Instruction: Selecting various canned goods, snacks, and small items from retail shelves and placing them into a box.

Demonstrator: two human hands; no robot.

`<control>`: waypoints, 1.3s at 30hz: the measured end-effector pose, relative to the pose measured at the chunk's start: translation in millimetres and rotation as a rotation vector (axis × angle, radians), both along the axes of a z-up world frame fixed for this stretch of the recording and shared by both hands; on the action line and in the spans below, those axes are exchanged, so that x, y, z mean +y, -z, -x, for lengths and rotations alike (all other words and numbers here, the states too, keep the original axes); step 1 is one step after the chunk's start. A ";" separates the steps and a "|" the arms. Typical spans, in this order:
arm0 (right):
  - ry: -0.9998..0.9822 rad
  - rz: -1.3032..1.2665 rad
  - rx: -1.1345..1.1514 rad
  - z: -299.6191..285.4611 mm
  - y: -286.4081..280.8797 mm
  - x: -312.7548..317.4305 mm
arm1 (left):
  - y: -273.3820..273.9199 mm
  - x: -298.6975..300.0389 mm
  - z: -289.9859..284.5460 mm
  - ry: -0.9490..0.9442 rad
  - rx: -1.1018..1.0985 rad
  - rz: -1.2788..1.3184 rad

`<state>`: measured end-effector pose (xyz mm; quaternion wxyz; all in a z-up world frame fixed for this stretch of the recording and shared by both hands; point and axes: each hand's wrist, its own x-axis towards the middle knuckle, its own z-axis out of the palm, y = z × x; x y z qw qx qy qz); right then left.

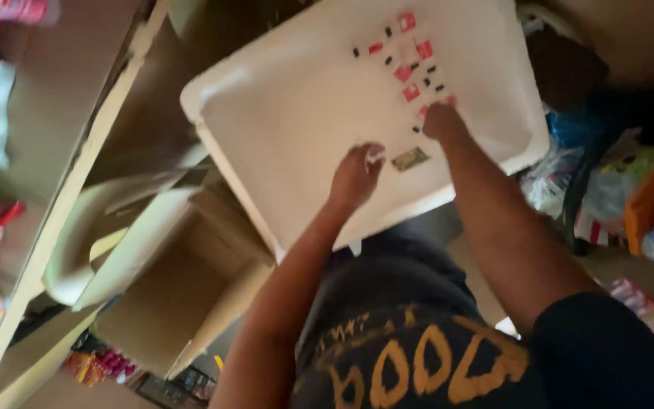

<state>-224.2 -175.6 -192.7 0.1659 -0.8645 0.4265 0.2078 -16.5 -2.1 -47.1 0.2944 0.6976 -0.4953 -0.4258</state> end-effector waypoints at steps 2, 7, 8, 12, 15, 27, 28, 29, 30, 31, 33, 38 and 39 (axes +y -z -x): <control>0.082 0.098 0.041 1.6 16.1 -9.3 | 0.4 -3.4 4.1 -0.007 0.043 -0.029; 0.261 0.329 0.129 -3.4 79.5 -0.3 | -22.7 -3.1 -6.5 -0.093 0.106 -0.168; 0.296 0.376 0.142 -5.1 93.8 5.1 | -27.0 0.5 -12.9 -0.126 0.143 -0.152; 0.459 0.584 0.202 39.2 287.3 49.9 | -37.6 7.7 -45.6 -0.266 0.110 -0.163; 0.741 0.082 0.129 -26.9 89.1 13.0 | -45.6 10.6 -70.1 -0.194 -0.053 -0.152; 0.368 -0.890 -0.690 -128.1 -229.6 60.2 | -97.8 20.1 -78.5 -0.111 -0.263 0.292; 0.358 -0.884 -0.697 -128.8 -247.1 73.0 | -104.5 29.0 -86.0 -0.115 -0.270 0.301; 0.351 -0.848 -0.786 -128.6 -264.3 82.9 | -109.8 34.7 -92.9 -0.100 -0.176 0.281; 0.342 -0.811 -0.874 -128.5 -280.8 93.4 | -114.8 40.5 -100.0 -0.082 -0.081 0.263; 0.332 -0.809 -0.875 -126.4 -290.9 102.9 | -134.2 46.9 -103.9 -0.089 -0.086 0.268; 0.477 -0.901 -1.163 -125.0 -309.2 118.7 | -171.2 56.7 -114.4 -0.237 0.515 0.091; 0.489 -0.806 -1.331 -135.4 -376.1 151.5 | -239.6 87.5 -120.9 -0.168 0.525 0.110; 0.457 -0.728 -1.359 -135.1 -386.1 158.3 | -253.6 93.8 -118.1 -0.117 0.486 0.109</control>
